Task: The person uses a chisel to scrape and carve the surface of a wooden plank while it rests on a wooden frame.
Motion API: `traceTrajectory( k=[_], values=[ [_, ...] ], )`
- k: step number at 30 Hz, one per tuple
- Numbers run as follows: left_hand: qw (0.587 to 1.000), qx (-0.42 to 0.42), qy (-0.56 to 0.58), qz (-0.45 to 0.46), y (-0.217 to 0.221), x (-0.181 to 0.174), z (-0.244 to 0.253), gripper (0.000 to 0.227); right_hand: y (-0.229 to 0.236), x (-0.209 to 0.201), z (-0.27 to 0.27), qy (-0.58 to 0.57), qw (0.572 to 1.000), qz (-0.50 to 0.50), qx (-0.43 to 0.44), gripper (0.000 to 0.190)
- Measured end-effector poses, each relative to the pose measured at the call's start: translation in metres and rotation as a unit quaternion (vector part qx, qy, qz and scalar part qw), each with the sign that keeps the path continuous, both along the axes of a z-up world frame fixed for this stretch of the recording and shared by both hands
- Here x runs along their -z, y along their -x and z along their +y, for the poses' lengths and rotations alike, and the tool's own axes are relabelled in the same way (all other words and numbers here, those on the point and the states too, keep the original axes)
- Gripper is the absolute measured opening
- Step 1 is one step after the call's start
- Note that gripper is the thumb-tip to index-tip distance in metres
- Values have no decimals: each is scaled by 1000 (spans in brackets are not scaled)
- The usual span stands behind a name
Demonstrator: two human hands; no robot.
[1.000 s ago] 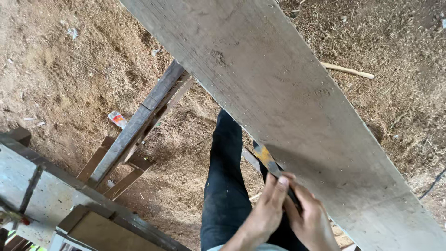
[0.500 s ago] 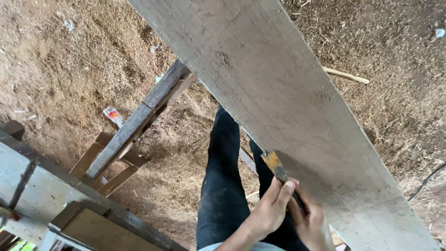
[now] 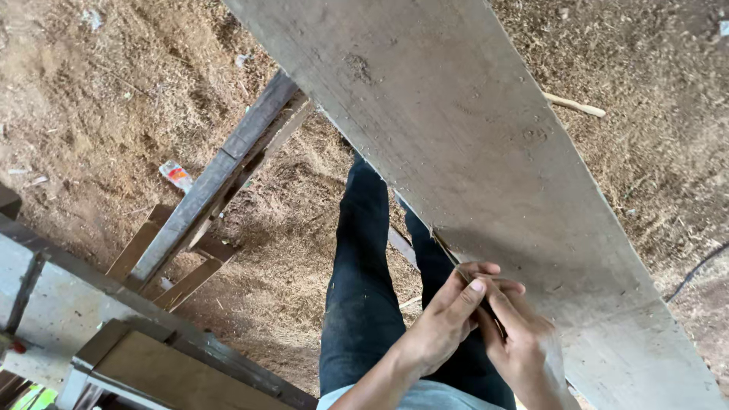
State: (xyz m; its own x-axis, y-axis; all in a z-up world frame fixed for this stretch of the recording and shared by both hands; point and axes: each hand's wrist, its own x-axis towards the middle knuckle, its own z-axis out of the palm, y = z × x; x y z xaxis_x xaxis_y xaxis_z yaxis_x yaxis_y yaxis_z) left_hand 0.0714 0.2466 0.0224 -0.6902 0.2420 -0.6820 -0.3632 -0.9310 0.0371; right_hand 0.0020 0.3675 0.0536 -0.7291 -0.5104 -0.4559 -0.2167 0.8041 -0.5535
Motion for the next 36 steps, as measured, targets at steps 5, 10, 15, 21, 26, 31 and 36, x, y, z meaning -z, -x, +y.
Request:
traceTrajectory(
  k=[5,10,15,21,26,31,36],
  values=[
    [999,-9,-31,15,-1,-4,-3,45,4,-11,-4,-26,997,56,-41,50],
    [999,-24,-25,23,-15,3,8,43,-7,-11,-6,-49,997,59,-4,49],
    [997,50,40,51,-21,-4,38,42,8,-26,34,55,940,-265,208,40],
    [998,33,45,-22,-8,1,30,45,26,20,69,-5,951,-273,148,37],
    [992,88,86,-25,-6,-1,0,51,28,28,65,-71,947,-284,133,35],
    [978,192,83,-19,1,-12,-8,57,24,6,60,-12,971,-214,110,38],
    [985,131,97,-55,1,-2,-6,49,16,32,44,-149,928,-292,179,36]
  ],
)
